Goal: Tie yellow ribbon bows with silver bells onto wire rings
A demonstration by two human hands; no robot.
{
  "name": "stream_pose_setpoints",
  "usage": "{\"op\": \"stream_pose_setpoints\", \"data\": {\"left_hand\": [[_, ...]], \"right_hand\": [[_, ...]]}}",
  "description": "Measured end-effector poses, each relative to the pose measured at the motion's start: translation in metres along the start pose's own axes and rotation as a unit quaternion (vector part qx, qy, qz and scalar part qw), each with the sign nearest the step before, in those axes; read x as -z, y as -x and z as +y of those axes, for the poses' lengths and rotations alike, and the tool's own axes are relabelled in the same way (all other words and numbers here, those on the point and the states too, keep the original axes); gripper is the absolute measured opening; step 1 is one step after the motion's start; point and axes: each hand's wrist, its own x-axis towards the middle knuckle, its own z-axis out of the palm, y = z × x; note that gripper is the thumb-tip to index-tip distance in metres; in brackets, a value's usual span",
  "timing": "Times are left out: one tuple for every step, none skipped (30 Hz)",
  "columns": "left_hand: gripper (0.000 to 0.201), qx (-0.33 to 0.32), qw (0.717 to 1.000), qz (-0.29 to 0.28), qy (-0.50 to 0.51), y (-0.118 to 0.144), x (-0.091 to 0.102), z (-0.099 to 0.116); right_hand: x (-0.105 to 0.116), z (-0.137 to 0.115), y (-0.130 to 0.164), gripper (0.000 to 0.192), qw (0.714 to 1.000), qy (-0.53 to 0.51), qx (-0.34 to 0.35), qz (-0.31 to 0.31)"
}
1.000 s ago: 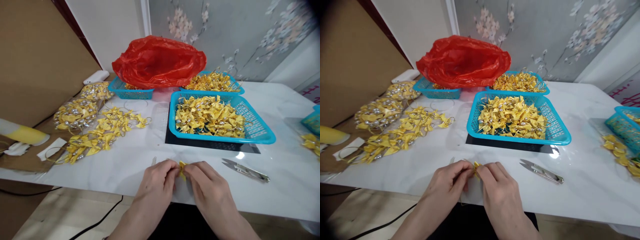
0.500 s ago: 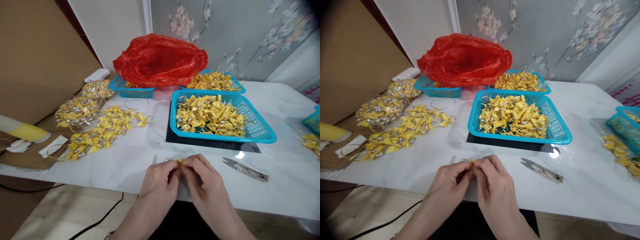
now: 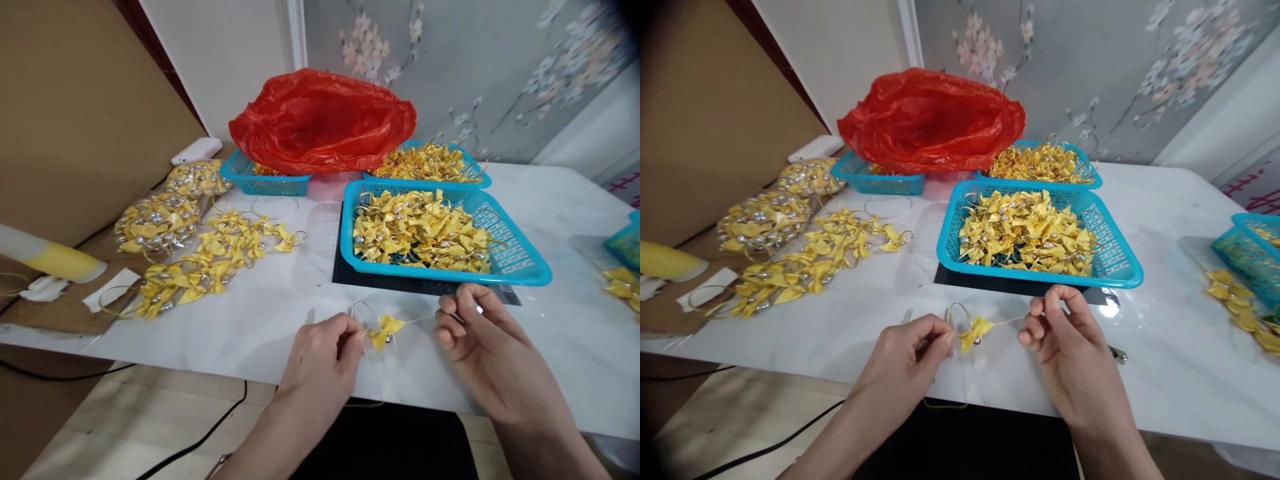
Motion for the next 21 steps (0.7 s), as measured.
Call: {"op": "stream_pose_setpoints", "data": {"left_hand": [[0.021,0.005,1.000,-0.006,0.007,0.000,0.001,0.001],[0.021,0.010,1.000,-0.013,0.012,0.000,0.002,0.002],[0.021,0.016,0.999,-0.022,0.023,0.000,0.003,0.003],[0.021,0.026,0.998,-0.032,0.044,-0.001,0.005,0.005],[0.021,0.037,0.995,-0.042,0.077,0.000,0.006,0.007],[0.020,0.050,0.990,-0.054,0.123,0.000,0.008,0.009],[0.019,0.062,0.979,-0.066,0.181,0.002,0.009,0.011],[0.016,0.077,0.962,-0.077,0.251,0.004,0.011,0.012],[0.014,0.094,0.936,-0.086,0.327,0.008,0.013,0.012],[0.013,0.114,0.903,-0.090,0.404,0.013,0.015,0.011],[0.013,0.141,0.860,-0.084,0.483,0.018,0.017,0.008],[0.014,0.174,0.810,-0.069,0.556,0.023,0.020,0.005],[0.016,0.212,0.757,-0.041,0.617,0.029,0.023,0.001],[0.018,0.251,0.705,-0.004,0.664,0.034,0.026,-0.003],[0.021,0.289,0.655,0.033,0.698,0.039,0.030,-0.006],[0.024,0.322,0.610,0.073,0.720,0.042,0.033,-0.009],[0.027,0.345,0.576,0.106,0.733,0.044,0.037,-0.010],[0.030,0.355,0.558,0.129,0.739,0.045,0.040,-0.010],[0.032,0.357,0.552,0.148,0.739,0.045,0.042,-0.009],[0.033,0.351,0.553,0.159,0.738,0.044,0.044,-0.006],[0.032,0.340,0.560,0.172,0.736,0.043,0.045,-0.004]], "right_hand": [[0.003,0.001,-0.002,0.038,1.000,0.001,-0.001,0.001],[0.004,0.002,-0.003,0.037,1.000,0.002,-0.001,0.001],[0.005,0.003,-0.004,0.037,1.000,0.002,-0.001,0.000],[0.006,0.005,-0.004,0.036,1.000,0.001,0.001,-0.002],[0.006,0.006,-0.004,0.035,1.000,0.001,0.003,-0.005],[0.005,0.007,-0.004,0.034,1.000,0.002,0.005,-0.008],[0.005,0.008,-0.004,0.033,1.000,0.003,0.007,-0.010],[0.005,0.008,-0.004,0.033,1.000,0.003,0.010,-0.011],[0.005,0.008,-0.004,0.033,1.000,0.004,0.012,-0.012],[0.005,0.007,-0.005,0.034,1.000,0.004,0.014,-0.012],[0.006,0.006,-0.006,0.034,1.000,0.003,0.016,-0.011],[0.007,0.005,-0.007,0.035,1.000,0.003,0.019,-0.009],[0.007,0.004,-0.008,0.035,1.000,0.003,0.020,-0.008],[0.008,0.003,-0.009,0.036,1.000,0.004,0.021,-0.007],[0.009,0.002,-0.010,0.036,1.000,0.005,0.021,-0.006],[0.009,0.001,-0.011,0.037,1.000,0.007,0.021,-0.006],[0.009,0.001,-0.011,0.037,1.000,0.010,0.020,-0.007],[0.009,0.001,-0.010,0.038,1.000,0.013,0.020,-0.008],[0.009,0.001,-0.010,0.037,1.000,0.016,0.022,-0.010],[0.010,0.001,-0.009,0.037,0.999,0.020,0.025,-0.011],[0.011,0.002,-0.008,0.036,0.999,0.024,0.028,-0.012]]}}
